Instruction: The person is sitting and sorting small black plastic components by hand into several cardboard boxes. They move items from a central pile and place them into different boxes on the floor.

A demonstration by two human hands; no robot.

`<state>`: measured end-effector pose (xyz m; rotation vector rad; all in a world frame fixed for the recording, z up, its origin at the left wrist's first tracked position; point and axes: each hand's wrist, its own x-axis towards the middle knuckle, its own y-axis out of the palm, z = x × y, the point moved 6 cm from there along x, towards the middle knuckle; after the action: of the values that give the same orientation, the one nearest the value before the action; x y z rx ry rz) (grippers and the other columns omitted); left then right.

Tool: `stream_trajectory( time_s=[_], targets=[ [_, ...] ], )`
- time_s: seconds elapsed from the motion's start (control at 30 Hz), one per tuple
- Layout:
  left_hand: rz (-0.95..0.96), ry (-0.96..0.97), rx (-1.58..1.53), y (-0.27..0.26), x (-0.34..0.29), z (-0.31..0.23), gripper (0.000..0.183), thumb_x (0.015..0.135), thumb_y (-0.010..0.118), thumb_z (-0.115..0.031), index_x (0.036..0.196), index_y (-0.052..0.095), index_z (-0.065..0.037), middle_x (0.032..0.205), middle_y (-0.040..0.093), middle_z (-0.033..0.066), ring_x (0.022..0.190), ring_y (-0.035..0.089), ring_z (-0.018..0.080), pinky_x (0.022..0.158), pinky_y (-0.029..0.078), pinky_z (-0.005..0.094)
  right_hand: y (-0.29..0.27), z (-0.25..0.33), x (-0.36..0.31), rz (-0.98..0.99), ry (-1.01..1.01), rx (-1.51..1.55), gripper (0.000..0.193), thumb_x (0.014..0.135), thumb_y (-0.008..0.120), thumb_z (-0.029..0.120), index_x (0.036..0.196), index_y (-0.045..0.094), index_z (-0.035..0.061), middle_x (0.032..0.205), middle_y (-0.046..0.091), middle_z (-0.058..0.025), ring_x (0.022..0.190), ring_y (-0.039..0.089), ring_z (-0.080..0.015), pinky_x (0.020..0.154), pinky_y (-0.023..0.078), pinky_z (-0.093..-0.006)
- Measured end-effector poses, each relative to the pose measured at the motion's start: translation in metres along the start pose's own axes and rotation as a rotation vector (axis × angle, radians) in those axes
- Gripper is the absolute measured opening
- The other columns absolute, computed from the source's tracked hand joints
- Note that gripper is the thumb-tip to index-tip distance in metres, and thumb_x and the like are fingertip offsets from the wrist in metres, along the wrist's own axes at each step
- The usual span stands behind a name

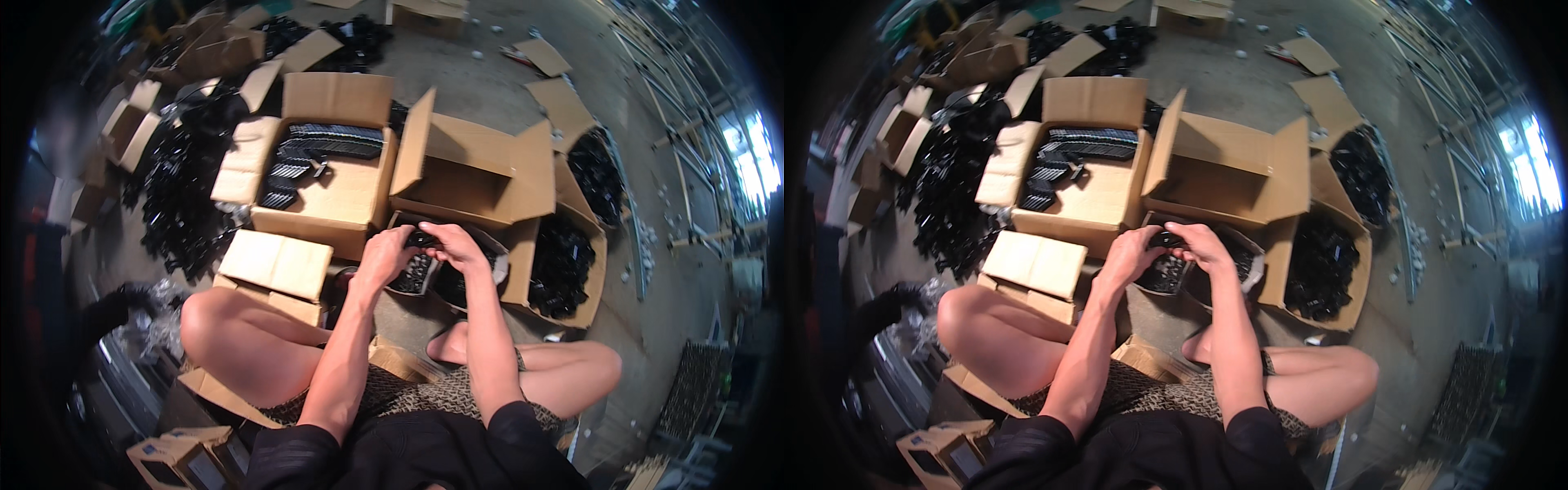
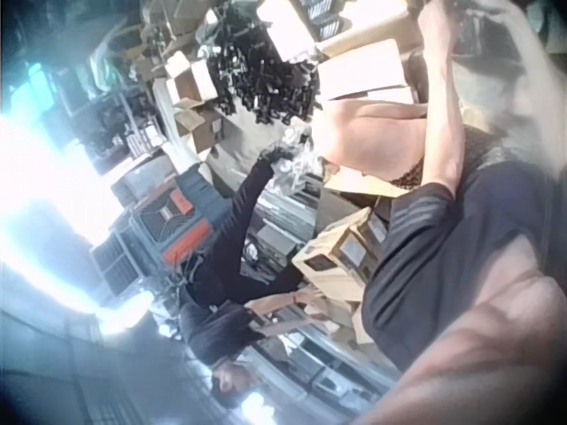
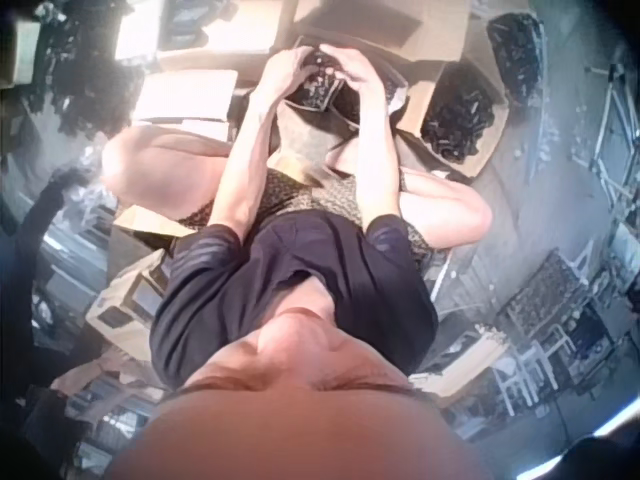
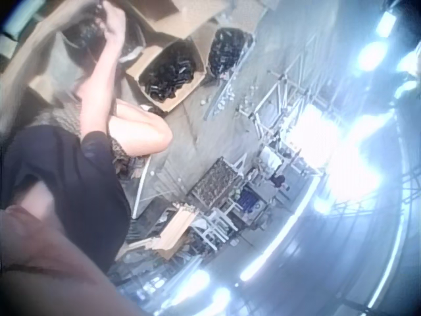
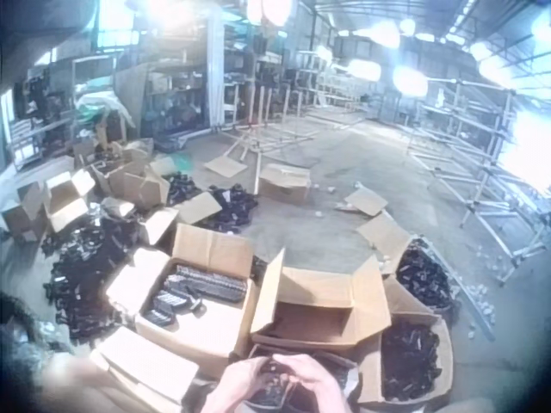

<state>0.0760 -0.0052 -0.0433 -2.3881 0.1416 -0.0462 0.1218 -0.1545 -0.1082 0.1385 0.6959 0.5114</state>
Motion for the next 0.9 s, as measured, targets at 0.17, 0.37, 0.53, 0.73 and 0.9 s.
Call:
stream_trajectory(
  time_s=[0.17, 0.37, 0.53, 0.73, 0.9],
  targets=[
    [-0.087, -0.277, 0.157, -0.02, -0.005, 0.034, 0.025, 0.077, 0.069, -0.027, 0.081, 0.067, -0.003, 0.077, 0.068, 0.0212, 0.077, 0.069, 0.0376, 0.069, 0.055, 0.0474, 0.002, -0.041, 0.025, 0.026, -0.044, -0.238, 0.023, 0.092, 0.067, 0.019, 0.107, 0.066, 0.0012, 0.085, 0.069, -0.0073, 0.073, 0.068, -0.0151, 0.059, 0.051, -0.0252],
    [-0.205, -0.258, 0.201, 0.002, -0.014, 0.042, 0.008, 0.061, 0.069, -0.011, 0.066, 0.071, -0.005, 0.068, 0.068, 0.0176, 0.068, 0.071, 0.0305, 0.061, 0.058, 0.0404, 0.015, -0.169, 0.079, 0.074, -0.501, -1.691, 0.024, 0.086, 0.055, 0.017, 0.098, 0.07, 0.0019, 0.088, 0.072, -0.015, 0.084, 0.068, -0.0249, 0.071, 0.053, -0.0385],
    [-0.421, -0.395, 0.371, 0.024, -0.05, 0.025, 0.011, 0.064, 0.065, -0.014, 0.064, 0.071, -0.005, 0.063, 0.067, 0.0155, 0.061, 0.07, 0.0293, 0.055, 0.056, 0.0394, 0.032, -0.153, 0.064, -0.06, -0.358, -1.626, 0.021, 0.085, 0.054, 0.008, 0.096, 0.07, 0.003, 0.087, 0.072, -0.0147, 0.084, 0.068, -0.0247, 0.074, 0.053, -0.0373],
    [-0.245, -0.231, 0.193, 0.014, -0.04, 0.049, 0.009, 0.065, 0.069, -0.014, 0.069, 0.071, -0.006, 0.075, 0.07, 0.0163, 0.073, 0.072, 0.0303, 0.062, 0.058, 0.0415, 0.034, -0.098, 0.044, -0.268, -0.414, -1.204, 0.023, 0.082, 0.053, -0.002, 0.095, 0.072, 0.0043, 0.085, 0.072, -0.0144, 0.083, 0.068, -0.0245, 0.079, 0.053, -0.0359],
    [-0.242, -0.161, -0.019, -0.02, -0.028, 0.038, 0.03, 0.077, 0.068, -0.017, 0.104, 0.059, -0.005, 0.087, 0.068, 0.0198, 0.088, 0.067, 0.0375, 0.079, 0.053, 0.047, -0.029, -0.024, 0.03, -0.465, -0.507, -0.416, 0.026, 0.079, 0.079, 0.008, 0.1, 0.068, -0.0025, 0.087, 0.07, -0.0077, 0.08, 0.065, -0.0121, 0.071, 0.051, -0.0245]
  ],
)
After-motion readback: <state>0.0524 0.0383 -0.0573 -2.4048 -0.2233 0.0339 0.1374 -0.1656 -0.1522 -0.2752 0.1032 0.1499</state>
